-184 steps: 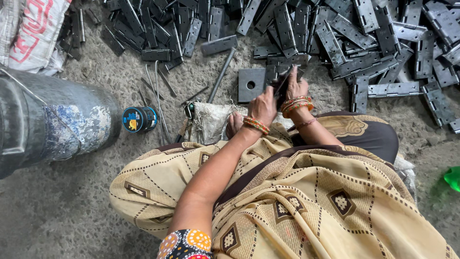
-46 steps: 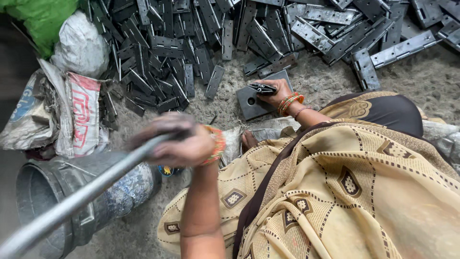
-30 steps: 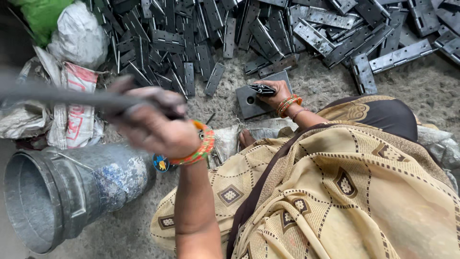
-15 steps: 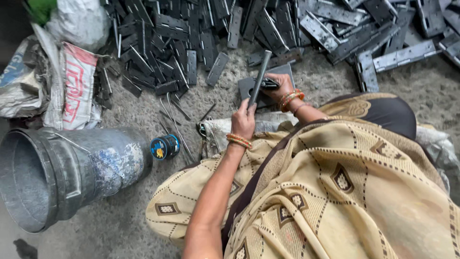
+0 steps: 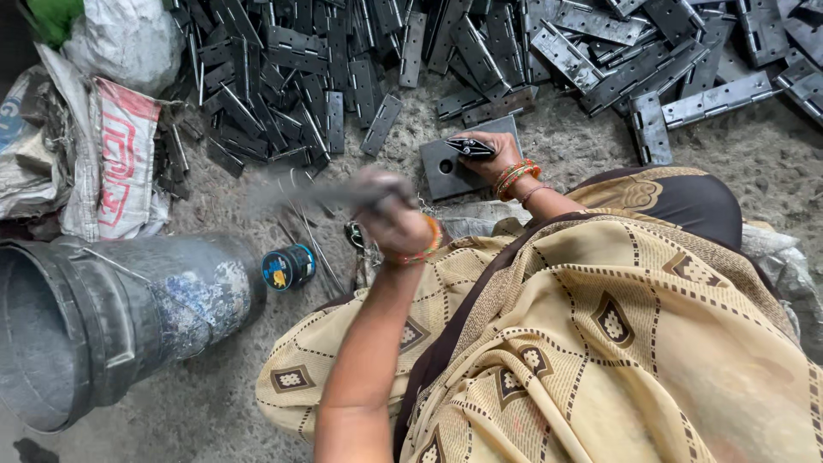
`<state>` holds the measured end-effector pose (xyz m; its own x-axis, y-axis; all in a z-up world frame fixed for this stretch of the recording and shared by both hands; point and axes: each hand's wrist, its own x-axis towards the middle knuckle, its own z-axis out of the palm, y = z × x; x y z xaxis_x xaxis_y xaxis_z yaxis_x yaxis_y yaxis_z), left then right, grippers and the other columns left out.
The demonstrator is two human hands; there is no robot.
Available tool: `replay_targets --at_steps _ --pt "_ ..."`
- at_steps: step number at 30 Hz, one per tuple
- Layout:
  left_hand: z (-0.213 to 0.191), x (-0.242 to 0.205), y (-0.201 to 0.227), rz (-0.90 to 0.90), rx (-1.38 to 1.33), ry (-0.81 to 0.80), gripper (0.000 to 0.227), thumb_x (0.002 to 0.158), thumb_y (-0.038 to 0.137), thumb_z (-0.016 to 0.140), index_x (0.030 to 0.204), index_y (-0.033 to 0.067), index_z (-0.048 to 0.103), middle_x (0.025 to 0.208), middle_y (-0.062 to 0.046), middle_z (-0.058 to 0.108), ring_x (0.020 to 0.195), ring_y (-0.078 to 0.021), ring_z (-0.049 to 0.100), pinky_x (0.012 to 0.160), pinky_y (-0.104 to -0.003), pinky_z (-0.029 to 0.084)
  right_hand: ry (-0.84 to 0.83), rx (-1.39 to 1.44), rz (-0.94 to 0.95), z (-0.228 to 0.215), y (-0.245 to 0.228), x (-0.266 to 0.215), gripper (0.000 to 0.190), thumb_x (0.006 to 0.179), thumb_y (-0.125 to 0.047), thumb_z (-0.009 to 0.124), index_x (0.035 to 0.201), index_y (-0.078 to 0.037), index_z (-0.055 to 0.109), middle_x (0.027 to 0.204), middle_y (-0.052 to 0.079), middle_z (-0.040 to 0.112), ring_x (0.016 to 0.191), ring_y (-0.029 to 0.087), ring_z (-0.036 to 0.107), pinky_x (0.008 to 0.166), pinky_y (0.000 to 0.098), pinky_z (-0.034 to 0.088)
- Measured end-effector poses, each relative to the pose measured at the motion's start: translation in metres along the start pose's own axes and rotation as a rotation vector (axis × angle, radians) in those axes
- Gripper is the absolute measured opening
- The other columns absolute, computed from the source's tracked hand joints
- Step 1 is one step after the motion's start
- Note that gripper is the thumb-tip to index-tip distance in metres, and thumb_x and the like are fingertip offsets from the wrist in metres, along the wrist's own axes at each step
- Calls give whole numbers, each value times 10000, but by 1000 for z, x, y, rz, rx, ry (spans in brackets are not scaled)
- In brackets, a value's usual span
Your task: The person sits on the floor and assembles metal hinges by placing them on a metal block, inserting a pin, and striking it with a hammer. The person repeatedly picks up hinge parts, aligns them, and uses a hammer to secure the pin, then sets the finished hinge aside.
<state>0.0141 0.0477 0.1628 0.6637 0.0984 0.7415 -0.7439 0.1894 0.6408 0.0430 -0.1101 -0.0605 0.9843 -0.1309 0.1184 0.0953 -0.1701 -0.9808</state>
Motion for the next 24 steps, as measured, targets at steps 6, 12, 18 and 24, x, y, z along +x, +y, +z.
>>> replay_targets --at_steps 6,12,18,24 --pt "-57 -110 -63 -623 887 -644 268 1051 283 564 1189 62 622 600 -197 625 551 -376 648 469 -494 439 31 -54 -25 1 27 2 382 763 -110 859 1132 -94 759 988 64 787 884 59 687 817 271 567" --pt "-36 -51 -23 -570 613 -359 286 1098 289 527 1206 63 666 672 -32 609 525 -159 564 457 -299 397 1 -59 -111 -2 12 2 362 806 -70 826 1162 -90 771 1087 59 784 966 68 703 878 279 566" --pt "-2 15 17 -4 47 44 403 1134 396 466 1330 46 511 804 -6 525 548 -85 421 475 -217 338 11 15 -31 -1 0 4 367 798 -14 810 1155 -87 768 1106 49 787 976 74 693 893 267 561" --pt "-28 -60 -29 -399 705 -532 372 1141 375 427 1268 53 563 668 -24 628 505 -108 598 394 -250 456 -4 55 -19 0 -5 -1 369 800 -17 804 1162 -81 765 1102 46 787 984 57 683 896 252 560"
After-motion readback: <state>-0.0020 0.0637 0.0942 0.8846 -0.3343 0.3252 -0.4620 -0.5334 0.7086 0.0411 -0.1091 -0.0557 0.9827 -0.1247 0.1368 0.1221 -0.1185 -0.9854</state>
